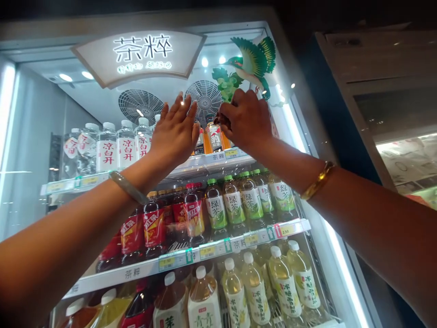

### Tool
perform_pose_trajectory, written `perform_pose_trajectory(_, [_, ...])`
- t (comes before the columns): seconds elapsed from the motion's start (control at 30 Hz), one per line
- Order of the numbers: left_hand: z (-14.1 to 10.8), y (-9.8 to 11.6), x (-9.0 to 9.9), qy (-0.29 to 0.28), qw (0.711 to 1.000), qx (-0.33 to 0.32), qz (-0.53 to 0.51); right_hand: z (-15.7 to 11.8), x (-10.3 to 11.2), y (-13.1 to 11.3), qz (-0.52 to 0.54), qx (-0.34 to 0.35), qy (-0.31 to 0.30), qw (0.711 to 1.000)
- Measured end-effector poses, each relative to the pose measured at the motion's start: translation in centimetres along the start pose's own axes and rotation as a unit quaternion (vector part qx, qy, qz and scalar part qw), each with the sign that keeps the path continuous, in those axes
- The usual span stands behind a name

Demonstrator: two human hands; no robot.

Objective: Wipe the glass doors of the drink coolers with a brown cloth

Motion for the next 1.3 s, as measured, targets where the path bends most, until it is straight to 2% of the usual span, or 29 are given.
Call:
perform_pose_trajectory(0.1, [0.0,0.0,0.0,0.002,1.0,-0.005,0.001,-0.8,0.2,-1.3,0.005,0.032,0.0,0.999])
perform_pose_trajectory(0.17, [0.0,0.0,0.0,-0.002,1.0,-0.001,0.011,0.3,0.1,-2.0,0.011,0.073,-0.004,0.997])
perform_pose_trajectory(0.23, [0.0,0.1,0.0,-0.008,1.0,-0.002,0.023,2.0,-0.1,-1.6,0.017,0.093,-0.007,0.996])
perform_pose_trajectory(0.33, [0.0,0.3,0.1,-0.012,0.999,-0.011,0.04,3.6,-0.1,0.8,0.024,0.063,0.003,0.998])
perform_pose_trajectory(0.4, [0.1,0.4,0.2,-0.015,0.998,-0.012,0.053,3.0,0.0,2.2,0.026,0.029,0.007,0.999])
perform_pose_trajectory(0.47, [0.2,0.5,0.2,-0.015,0.998,-0.01,0.066,1.7,0.1,2.6,0.022,0.0,0.002,1.0])
perform_pose_trajectory(0.53, [0.2,0.6,0.2,-0.013,0.997,-0.009,0.071,0.4,0.2,1.8,0.021,-0.002,-0.004,1.0])
perform_pose_trajectory(0.6, [0.2,0.6,0.2,-0.013,0.997,-0.008,0.07,0.2,0.2,0.2,0.027,0.033,-0.01,0.999])
perform_pose_trajectory(0.7, [0.1,0.6,0.3,-0.02,0.997,-0.003,0.072,2.0,0.0,-1.2,0.039,0.083,-0.018,0.996])
perform_pose_trajectory(0.83, [0.1,0.4,0.2,-0.041,0.996,0.008,0.084,4.6,-0.3,0.7,0.049,0.055,-0.001,0.997])
perform_pose_trajectory(0.9, [0.2,0.4,0.1,-0.048,0.995,0.013,0.085,4.1,-0.3,2.0,0.053,0.035,0.004,0.998])
perform_pose_trajectory(1.0, [0.3,0.6,0.1,-0.046,0.995,0.014,0.087,1.8,-0.3,2.6,0.057,0.01,-0.003,0.998])
perform_pose_trajectory(1.07, [0.4,0.7,0.2,-0.043,0.995,0.012,0.094,0.6,-0.1,2.1,0.064,0.025,-0.009,0.998])
perform_pose_trajectory(1.17, [0.3,0.8,0.2,-0.042,0.993,0.006,0.107,0.7,0.0,1.1,0.08,0.107,-0.028,0.991])
perform_pose_trajectory(1.23, [0.2,0.8,0.1,-0.045,0.993,0.005,0.112,1.8,0.1,1.8,0.088,0.134,-0.042,0.986])
perform_pose_trajectory(1.3, [0.2,0.8,0.1,-0.052,0.992,0.008,0.114,3.0,0.1,3.7,0.089,0.113,-0.045,0.989])
Point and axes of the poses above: each hand's wrist, its own z-axis towards the middle knuckle, its own x-axis out of the back of the hand, y = z × x, the point moved 6 cm from there along z, towards the middle knuckle, and after that the axes turned 12 degrees about -x, right-handed, at the moved point
